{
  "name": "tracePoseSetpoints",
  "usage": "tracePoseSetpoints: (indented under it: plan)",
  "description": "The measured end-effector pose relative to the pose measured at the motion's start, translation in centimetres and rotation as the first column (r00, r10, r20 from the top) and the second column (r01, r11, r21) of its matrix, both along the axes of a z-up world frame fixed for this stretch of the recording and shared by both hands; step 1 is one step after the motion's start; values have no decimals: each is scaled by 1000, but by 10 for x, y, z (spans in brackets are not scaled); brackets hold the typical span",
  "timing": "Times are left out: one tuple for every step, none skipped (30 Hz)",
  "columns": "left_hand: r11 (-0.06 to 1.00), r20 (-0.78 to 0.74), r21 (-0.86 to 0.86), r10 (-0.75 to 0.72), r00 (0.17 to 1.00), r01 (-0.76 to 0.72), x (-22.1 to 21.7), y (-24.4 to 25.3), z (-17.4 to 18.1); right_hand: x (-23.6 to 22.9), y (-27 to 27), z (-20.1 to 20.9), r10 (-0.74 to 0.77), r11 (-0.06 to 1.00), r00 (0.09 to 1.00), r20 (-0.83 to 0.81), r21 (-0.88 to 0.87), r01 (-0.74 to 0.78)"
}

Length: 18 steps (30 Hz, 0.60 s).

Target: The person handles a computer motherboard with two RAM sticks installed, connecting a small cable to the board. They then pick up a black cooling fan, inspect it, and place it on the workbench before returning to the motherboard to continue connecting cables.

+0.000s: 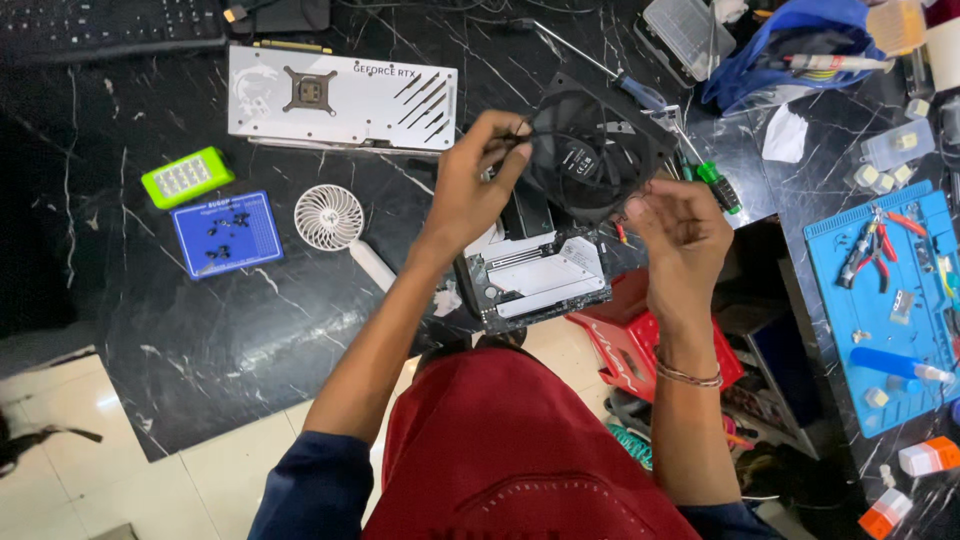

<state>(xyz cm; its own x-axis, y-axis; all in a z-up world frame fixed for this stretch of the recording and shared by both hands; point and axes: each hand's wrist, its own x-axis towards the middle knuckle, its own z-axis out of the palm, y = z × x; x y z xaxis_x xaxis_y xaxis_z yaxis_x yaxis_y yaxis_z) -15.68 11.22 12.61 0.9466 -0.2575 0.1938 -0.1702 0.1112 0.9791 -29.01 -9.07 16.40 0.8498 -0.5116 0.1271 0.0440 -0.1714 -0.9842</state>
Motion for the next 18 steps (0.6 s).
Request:
tracePoseSetpoints:
  plan:
    - [999,40,9,-49,998,49,13,-4,-3,3,2,-4,-25,1000,1000,19,-6,25]
    - [995,79,19,-99,992,98,26,-9,-7,5,4,-8,-50,999,998,37,-11,50]
    - [994,74,20,-111,991,110,38,-8,-6,7,11,-7,-62,998,998,32,-9,63]
    - [972,129,83,-231,964,222,49,-7,-6,9,19,-5,-89,996,996,20,3,89]
    - [934,179,149,-347,920,323,62,-7,-5,13,25,-3,-115,993,993,11,15,115]
    - [931,176,150,-358,917,334,68,-7,-5,13,28,-8,-126,992,992,9,16,125]
    - [912,185,203,-394,900,357,75,-8,-3,16,31,-12,-129,990,991,38,71,126]
    - [889,193,257,-431,882,379,83,-8,-2,19,33,-15,-134,984,989,67,125,125]
    - [886,189,257,-438,879,387,88,-10,-4,22,33,-19,-142,983,988,64,125,133]
    - [883,158,208,-454,877,420,94,-12,-6,24,33,-23,-170,976,984,59,146,160]
    - [880,130,156,-469,874,449,99,-16,-8,28,31,-26,-196,969,979,56,165,184]
    - [877,129,154,-475,871,455,102,-16,-6,28,27,-29,-202,968,978,54,163,191]
    - [865,117,175,-493,862,470,106,-17,-4,30,23,-31,-224,952,975,3,213,218]
    - [852,106,195,-510,853,486,109,-17,-2,31,19,-34,-244,933,969,-50,262,248]
    - [853,102,192,-509,855,485,114,-19,-2,35,16,-33,-242,933,969,-54,259,248]
    - [848,169,228,-519,838,479,118,-21,-1,39,13,-32,-312,902,946,-88,284,324]
    - [843,234,267,-526,818,467,122,-21,0,43,11,-32,-374,866,919,-124,309,394]
    - [845,230,267,-523,821,463,121,-20,0,41,9,-31,-369,867,921,-127,309,391]
